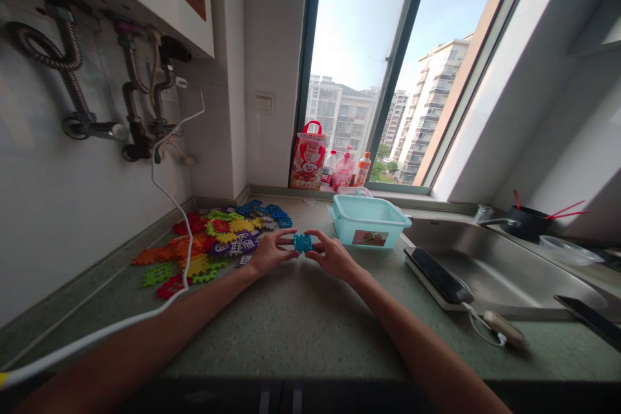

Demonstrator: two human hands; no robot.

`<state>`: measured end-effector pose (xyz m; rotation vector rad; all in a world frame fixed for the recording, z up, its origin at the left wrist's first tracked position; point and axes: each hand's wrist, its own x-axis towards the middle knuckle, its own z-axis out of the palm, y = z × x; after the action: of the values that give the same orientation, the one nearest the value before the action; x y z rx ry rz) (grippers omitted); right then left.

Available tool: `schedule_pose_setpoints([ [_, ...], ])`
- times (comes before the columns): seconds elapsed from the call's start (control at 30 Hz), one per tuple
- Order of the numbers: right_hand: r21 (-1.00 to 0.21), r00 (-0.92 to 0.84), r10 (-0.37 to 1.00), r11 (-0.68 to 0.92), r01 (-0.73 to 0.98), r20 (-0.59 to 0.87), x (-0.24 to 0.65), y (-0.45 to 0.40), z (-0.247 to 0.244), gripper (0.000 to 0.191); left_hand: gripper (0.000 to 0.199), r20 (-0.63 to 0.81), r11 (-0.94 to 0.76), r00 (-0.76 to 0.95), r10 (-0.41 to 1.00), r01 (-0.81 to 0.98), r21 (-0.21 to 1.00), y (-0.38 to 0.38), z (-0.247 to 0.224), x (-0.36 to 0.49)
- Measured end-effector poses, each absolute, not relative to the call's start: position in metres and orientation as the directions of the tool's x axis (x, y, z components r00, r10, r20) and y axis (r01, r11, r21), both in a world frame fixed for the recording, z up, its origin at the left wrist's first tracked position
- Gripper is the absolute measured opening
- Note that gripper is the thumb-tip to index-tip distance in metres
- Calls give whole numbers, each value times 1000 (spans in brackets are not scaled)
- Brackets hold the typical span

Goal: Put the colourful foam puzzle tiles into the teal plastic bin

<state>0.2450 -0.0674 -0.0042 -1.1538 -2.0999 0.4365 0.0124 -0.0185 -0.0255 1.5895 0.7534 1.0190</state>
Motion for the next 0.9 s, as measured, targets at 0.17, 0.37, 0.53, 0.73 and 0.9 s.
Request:
schedule_pose_setpoints([
  [0.17,-535,-375,834,549,642,405,248,-65,-9,47,83,237,-258,431,871,-8,966,-24,-20,13],
  [0.37,-540,-372,830,554,634,416,243,-68,-7,47,80,263,-290,426,866,-4,957,-23,-20,13],
  [0.53,-479,-350,815,561,675,461,239,-71,1,48,80,287,-321,410,866,13,947,-22,-20,14],
  [0.73,-232,-222,650,537,811,727,270,-63,17,47,96,308,-368,446,841,55,928,-32,-20,19],
  [0.9,-236,80,437,316,919,896,322,-54,36,46,65,379,-594,595,709,215,775,-39,-21,18],
])
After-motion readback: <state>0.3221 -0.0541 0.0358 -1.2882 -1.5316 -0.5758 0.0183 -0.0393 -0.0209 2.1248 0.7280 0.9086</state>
